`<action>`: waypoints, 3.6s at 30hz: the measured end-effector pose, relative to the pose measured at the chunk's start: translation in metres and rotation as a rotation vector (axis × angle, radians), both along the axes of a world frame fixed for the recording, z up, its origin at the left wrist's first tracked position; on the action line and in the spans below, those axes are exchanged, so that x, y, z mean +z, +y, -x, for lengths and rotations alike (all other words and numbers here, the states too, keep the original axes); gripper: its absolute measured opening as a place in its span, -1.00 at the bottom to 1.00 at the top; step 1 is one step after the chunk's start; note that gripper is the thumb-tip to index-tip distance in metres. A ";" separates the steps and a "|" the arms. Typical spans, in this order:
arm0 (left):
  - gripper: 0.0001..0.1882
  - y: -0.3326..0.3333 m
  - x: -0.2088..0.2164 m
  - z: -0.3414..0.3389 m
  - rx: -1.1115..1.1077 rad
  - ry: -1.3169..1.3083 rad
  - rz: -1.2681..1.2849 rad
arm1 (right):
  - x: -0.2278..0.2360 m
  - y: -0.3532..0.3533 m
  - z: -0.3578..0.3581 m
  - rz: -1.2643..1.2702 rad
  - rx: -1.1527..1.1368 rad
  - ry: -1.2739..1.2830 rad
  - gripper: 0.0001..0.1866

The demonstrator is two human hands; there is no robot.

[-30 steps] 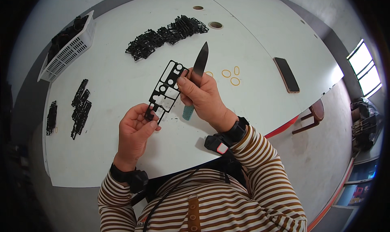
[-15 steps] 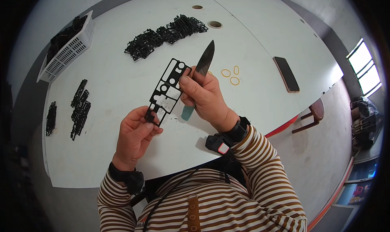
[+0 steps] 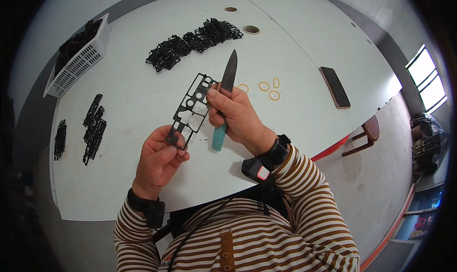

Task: Deburring plastic components from a sprue frame using a knife at a production workbench.

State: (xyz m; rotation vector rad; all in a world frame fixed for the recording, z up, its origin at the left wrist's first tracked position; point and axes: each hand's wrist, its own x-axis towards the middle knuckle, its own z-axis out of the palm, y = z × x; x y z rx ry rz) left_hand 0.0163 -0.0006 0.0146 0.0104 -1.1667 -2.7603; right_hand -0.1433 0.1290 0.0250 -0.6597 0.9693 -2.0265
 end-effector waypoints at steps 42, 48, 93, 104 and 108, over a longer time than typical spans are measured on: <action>-0.78 0.017 -0.006 -0.005 0.389 -0.058 0.825 | -0.003 -0.002 0.004 -0.078 -0.039 0.158 -0.85; -0.80 0.016 -0.007 -0.005 0.420 0.005 1.028 | -0.006 -0.003 0.006 -0.081 -0.022 0.169 -0.84; -0.90 0.014 0.003 0.001 0.162 -0.317 0.244 | -0.009 -0.006 -0.001 -0.104 0.112 0.263 -0.80; -0.83 0.016 0.004 -0.001 0.462 -0.167 0.554 | 0.008 -0.007 -0.003 -0.195 -0.055 -0.043 -0.75; -0.82 0.004 0.007 0.004 0.560 -0.242 0.612 | 0.009 0.001 -0.002 -0.249 -0.001 -0.009 -0.77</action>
